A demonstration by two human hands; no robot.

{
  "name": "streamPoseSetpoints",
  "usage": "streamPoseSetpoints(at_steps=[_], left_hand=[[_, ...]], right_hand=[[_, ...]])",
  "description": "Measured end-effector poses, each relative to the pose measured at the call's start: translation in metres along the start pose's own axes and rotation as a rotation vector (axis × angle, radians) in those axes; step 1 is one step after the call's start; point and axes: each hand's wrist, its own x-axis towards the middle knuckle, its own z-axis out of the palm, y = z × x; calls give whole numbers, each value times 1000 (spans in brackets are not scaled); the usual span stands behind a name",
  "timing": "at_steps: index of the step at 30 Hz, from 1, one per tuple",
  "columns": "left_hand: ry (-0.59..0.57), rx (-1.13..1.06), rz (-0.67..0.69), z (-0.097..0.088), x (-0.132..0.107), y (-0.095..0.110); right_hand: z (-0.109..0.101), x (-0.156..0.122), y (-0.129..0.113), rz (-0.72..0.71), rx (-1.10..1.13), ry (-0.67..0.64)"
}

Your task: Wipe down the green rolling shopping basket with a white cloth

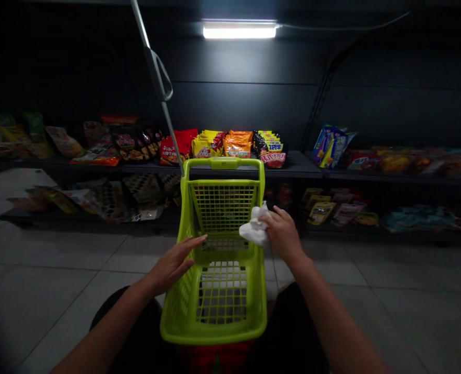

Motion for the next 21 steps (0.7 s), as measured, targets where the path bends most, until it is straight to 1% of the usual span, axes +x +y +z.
streamPoseSetpoints(at_steps=[2, 3, 5, 7, 9, 10, 11, 12, 13, 15, 16, 17, 18, 19, 21], left_hand=[[38, -99, -65, 1, 7, -3], [87, -154, -92, 0, 12, -5], [246, -217, -134, -6, 28, -14], [438, -198, -190, -15, 50, -29], [574, -195, -294, -24, 77, -49], [606, -245, -380, -27, 90, -59], [615, -311, -468, -27, 102, -69], [600, -344, -505, -26, 112, -78], [576, -374, -521, -23, 120, -85], [530, -411, -504, -12, 130, -95], [515, -423, -486, -6, 131, -97], [506, -432, -471, -1, 131, -99], [500, -437, -462, 4, 130, -99], [495, -441, -459, 7, 129, -99], [481, -448, -465, 11, 126, -99]], right_hand=[[7, 16, 10, 61, -14, -7], [9, 20, 10, 68, -26, -31], [9, 24, 7, 61, -69, -75], [7, 34, 1, 68, -96, -81], [6, 58, -4, 100, -44, -44], [8, 76, -7, 117, 13, -15], [12, 97, -12, 132, 87, 18], [19, 119, -18, 142, 174, 50], [28, 142, -26, 146, 266, 77], [57, 180, -48, 163, 442, 120], [76, 192, -62, 186, 519, 133], [96, 199, -76, 221, 587, 129], [118, 200, -90, 267, 652, 105], [140, 195, -103, 330, 719, 59], [181, 170, -122, 473, 854, -113]])
